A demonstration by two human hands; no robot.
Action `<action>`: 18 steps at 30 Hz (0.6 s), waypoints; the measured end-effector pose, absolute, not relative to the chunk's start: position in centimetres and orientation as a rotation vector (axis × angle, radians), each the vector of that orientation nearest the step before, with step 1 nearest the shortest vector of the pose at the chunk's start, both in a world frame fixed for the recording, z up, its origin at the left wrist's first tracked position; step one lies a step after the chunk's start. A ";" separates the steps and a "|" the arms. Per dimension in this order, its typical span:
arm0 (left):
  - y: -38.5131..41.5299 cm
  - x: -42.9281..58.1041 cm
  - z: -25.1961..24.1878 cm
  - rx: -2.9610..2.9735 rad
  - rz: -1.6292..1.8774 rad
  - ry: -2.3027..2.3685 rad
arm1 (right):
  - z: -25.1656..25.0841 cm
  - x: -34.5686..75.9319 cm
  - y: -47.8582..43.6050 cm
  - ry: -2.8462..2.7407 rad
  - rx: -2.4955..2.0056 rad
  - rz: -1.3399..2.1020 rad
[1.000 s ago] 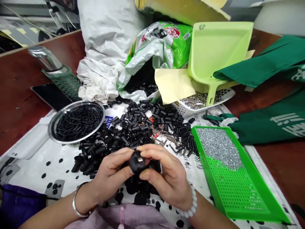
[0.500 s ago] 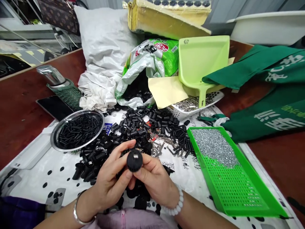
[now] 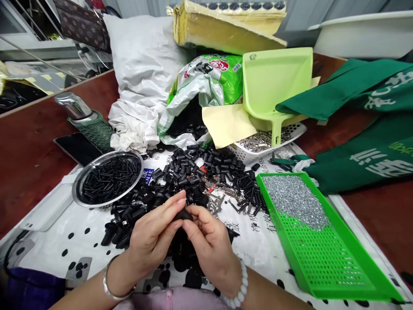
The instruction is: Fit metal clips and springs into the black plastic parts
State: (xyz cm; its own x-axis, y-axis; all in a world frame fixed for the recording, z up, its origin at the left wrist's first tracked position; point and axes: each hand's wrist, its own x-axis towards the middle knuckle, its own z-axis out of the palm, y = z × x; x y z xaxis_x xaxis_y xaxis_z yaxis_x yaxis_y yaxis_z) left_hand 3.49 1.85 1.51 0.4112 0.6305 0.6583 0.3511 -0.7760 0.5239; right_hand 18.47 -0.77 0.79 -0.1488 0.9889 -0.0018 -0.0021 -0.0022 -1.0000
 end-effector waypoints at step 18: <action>1.3 4.3 -0.8 2.022 1.554 0.902 | -0.4 15.8 -1.3 -0.786 -0.906 1.672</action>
State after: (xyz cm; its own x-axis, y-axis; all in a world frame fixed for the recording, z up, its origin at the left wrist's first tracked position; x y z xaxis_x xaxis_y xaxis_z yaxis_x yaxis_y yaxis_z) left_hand 4.35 1.34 -0.81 0.1590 0.7181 0.6775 0.2325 -0.6942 0.6812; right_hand 15.79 -1.27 -0.43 -0.1834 0.9650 -0.1872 -0.4712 -0.2534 -0.8448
